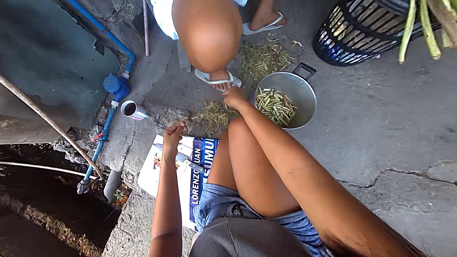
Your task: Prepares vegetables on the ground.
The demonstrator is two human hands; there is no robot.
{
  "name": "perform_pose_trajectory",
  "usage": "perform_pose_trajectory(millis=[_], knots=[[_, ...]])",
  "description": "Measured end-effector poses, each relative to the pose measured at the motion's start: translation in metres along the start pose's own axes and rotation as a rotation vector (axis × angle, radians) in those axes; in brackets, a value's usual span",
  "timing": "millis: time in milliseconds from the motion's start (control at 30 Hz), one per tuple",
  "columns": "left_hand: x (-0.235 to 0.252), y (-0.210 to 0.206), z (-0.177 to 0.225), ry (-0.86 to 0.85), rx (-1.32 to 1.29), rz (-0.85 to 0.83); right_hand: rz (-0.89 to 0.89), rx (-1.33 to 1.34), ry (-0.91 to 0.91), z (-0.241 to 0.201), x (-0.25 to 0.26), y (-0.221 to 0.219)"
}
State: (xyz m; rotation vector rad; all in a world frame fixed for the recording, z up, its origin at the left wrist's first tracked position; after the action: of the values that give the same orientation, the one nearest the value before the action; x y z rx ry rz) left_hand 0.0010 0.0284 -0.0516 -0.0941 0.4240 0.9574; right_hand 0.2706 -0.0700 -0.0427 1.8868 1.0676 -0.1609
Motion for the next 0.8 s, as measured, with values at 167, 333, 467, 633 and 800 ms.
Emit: perform_pose_trajectory(millis=[167, 333, 467, 633, 800], knots=[[0.004, 0.021, 0.001, 0.005, 0.078, 0.029, -0.031, 0.071, 0.12, 0.024, 0.013, 0.043], [0.017, 0.03, 0.001, -0.037, 0.161, 0.042, 0.176, 0.11, 0.061, 0.052, -0.021, 0.139], [0.025, -0.012, 0.021, -0.156, 0.308, -0.086, 0.055, 0.168, 0.112, 0.085, -0.068, 0.193], [0.032, -0.131, 0.064, -0.314, 0.469, -0.374, 0.274, 0.188, 0.126, 0.141, -0.123, 0.247], [0.043, -0.269, 0.064, -0.415, 0.718, -0.611, 0.395, 0.135, 0.041, 0.213, -0.177, 0.287]])
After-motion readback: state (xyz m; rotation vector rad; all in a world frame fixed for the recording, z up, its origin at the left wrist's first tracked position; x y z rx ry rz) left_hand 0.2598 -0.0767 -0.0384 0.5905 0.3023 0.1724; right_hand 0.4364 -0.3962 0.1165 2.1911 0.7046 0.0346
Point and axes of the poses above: each hand's wrist, its own x-axis towards the middle knuckle, its own y-axis out of the back of the hand, z = x × y, the point moved 1 cm from there along x, towards the middle knuckle
